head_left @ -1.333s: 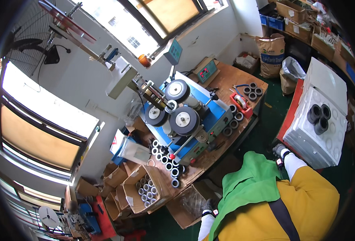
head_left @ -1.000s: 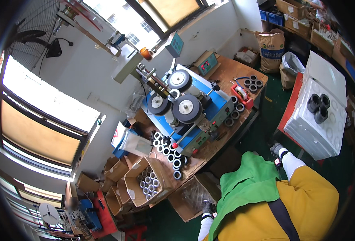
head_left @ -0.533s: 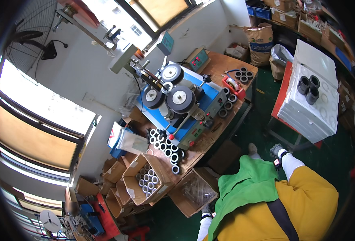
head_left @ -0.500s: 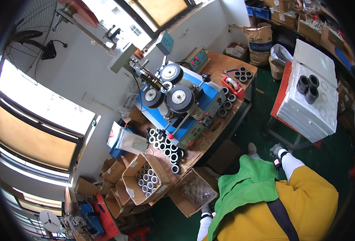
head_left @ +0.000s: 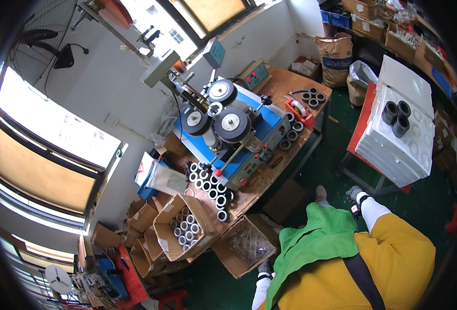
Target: Using a tabletop machine to process or label metal rings in a factory production setting.
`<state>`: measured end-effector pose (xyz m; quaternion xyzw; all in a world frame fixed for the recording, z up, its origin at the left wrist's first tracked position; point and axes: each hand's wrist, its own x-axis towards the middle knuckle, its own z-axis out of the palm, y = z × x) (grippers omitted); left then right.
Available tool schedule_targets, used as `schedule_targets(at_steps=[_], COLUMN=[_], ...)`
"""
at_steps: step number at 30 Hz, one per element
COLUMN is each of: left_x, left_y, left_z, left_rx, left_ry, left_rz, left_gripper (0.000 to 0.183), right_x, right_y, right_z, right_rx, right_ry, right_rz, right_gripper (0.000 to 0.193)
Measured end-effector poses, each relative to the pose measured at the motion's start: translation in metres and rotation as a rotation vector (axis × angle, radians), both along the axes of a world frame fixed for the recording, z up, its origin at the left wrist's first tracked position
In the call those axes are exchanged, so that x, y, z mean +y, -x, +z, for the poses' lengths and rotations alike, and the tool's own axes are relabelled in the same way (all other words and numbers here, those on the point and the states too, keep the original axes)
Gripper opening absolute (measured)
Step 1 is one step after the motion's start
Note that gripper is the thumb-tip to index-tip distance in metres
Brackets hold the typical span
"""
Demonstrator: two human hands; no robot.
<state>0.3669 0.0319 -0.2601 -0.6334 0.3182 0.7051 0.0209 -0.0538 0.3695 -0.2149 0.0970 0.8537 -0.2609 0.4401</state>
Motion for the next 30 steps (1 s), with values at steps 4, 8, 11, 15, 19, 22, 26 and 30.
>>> schedule_targets(at_steps=[4,8,11,15,19,22,26,30], left_x=[-0.015,-0.009,-0.009,-0.012,-0.021,-0.029,-0.029,-0.020], left_y=[-0.021,-0.001,0.014,0.054,0.079,0.057,0.066,0.066], left_z=[-0.050,-0.058,-0.059,-0.025,0.002,-0.075,-0.076,-0.059], left_rx=[0.046,0.023,0.000,-0.088,-0.149,-0.096,-0.082,-0.063], left_ry=[0.443,0.178,-0.082,-0.076,0.243,0.062,0.042,0.008], left_rz=[-0.398,-0.201,0.000,-0.021,-0.370,-0.079,-0.043,0.017], left_gripper=[0.032,0.031,0.030,0.028,0.024,0.023,0.023,0.023], right_x=[-0.032,-0.034,-0.038,-0.036,-0.034,-0.050,-0.047,-0.046], right_y=[0.014,0.034,0.054,0.077,0.092,0.103,0.108,0.108], right_z=[0.047,0.042,0.032,0.011,0.008,0.020,0.019,0.009], right_rx=[-0.037,0.009,0.026,0.055,0.052,0.066,0.059,0.060], right_ry=[0.027,0.023,0.023,0.042,0.059,0.049,0.030,0.034], right_rz=[-0.016,-0.003,0.006,0.030,-0.017,0.044,0.055,0.036], right_gripper=[0.028,0.028,0.024,0.032,0.032,0.032,0.033,0.032])
